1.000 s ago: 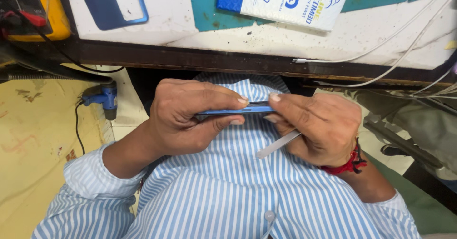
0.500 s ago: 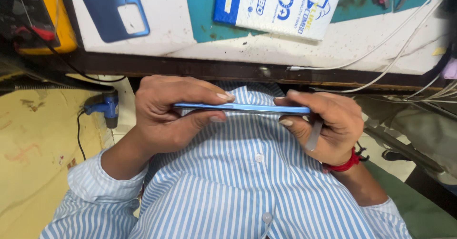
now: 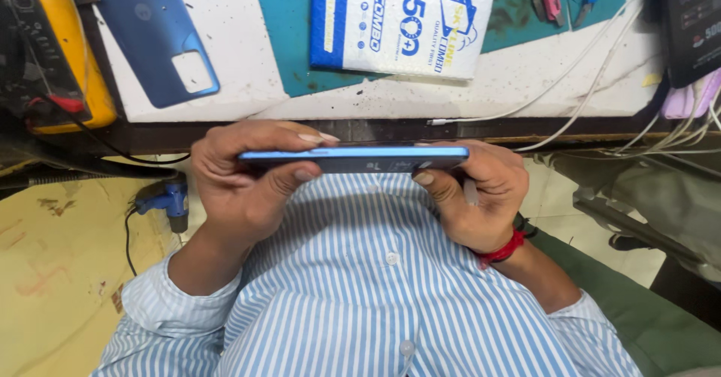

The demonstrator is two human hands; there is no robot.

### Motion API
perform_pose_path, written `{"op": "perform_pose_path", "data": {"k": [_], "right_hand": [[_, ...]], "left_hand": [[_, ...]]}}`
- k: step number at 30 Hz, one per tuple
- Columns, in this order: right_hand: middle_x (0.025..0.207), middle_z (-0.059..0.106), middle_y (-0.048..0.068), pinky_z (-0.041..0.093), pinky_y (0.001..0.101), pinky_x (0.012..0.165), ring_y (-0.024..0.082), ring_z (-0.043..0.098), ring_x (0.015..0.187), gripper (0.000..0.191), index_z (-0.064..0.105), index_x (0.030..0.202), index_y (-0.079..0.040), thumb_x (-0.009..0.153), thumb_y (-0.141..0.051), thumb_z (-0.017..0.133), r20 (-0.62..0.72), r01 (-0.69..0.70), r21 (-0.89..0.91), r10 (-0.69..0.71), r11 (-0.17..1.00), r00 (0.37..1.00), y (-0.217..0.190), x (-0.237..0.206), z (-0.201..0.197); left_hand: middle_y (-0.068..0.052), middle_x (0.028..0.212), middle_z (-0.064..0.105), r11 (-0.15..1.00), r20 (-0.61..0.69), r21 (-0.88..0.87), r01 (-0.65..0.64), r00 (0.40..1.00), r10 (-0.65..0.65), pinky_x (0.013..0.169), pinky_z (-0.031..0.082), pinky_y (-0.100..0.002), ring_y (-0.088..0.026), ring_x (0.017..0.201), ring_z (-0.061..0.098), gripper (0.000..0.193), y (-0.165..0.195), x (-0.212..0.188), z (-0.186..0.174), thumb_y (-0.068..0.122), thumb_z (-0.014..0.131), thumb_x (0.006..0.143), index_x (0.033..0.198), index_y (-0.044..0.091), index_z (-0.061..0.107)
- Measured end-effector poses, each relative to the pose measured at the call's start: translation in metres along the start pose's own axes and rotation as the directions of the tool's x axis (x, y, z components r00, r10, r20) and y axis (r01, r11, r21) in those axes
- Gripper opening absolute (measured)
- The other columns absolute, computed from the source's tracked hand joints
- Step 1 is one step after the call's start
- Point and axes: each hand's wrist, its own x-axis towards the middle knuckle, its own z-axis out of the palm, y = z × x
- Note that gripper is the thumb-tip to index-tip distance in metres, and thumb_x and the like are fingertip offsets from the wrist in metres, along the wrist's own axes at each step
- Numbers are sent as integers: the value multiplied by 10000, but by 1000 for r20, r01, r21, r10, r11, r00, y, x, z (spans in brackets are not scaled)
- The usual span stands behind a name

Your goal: The person reassembles a smartphone by connecting internal components, applying adhesive, and closing the casing. They then power on the device and navigate through the settings menu to verify functionality.

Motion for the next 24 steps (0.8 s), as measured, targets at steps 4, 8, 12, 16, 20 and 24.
{"op": "perform_pose_path", "data": {"k": [4,8,12,16,20,24], "right_hand": [[912,734,66,491,197,636,57,625,707,247,716,1187,23,965,-60,786,-64,-93,150,104,984,993,6,-2,5],[982,758,78,549,241,784,102,683,843,206,719,1177,36,1026,-92,777,-124,-77,350,128,933,984,9,1,14],[922,761,83,558,222,713,96,701,769,239,716,1149,29,979,-116,798,-73,22,112,-14,993,997,-1,12,-3],[921,762,85,546,210,660,95,728,744,253,726,1108,-8,913,-132,829,132,220,-112,-205,969,970,-15,33,-30],[924,761,115,516,233,625,142,713,760,285,733,1112,-14,858,-105,826,301,340,-207,-271,917,914,-24,37,-28],[869,761,111,460,238,570,101,629,606,403,693,1197,40,848,-86,849,-3,98,-155,-100,983,995,-16,30,-4]], "left_hand": [[-167,1036,766,994,-79,-108,6,997,-15,890,660,-307,-225,986,773,179,-10,-3,-1,95,831,964,1079,3,730],[-168,1075,759,957,-150,-289,-16,988,-28,950,649,-340,-240,1044,754,197,-24,-3,8,77,842,971,1108,-6,727],[-172,1106,757,975,-100,-220,8,995,-30,974,635,-324,-234,1066,750,231,-15,8,15,84,835,980,1153,-11,714],[-186,1169,714,965,109,256,-61,993,34,962,608,-302,-216,1064,723,445,15,23,14,129,835,887,1254,-31,642],[-138,1077,768,874,288,476,-97,956,-51,841,634,-282,-170,970,778,370,23,25,24,86,797,863,1202,-14,686],[-149,1088,760,982,32,-81,169,985,-167,894,655,-287,-163,993,746,220,2,14,32,-14,734,1006,1225,-6,713]]}}
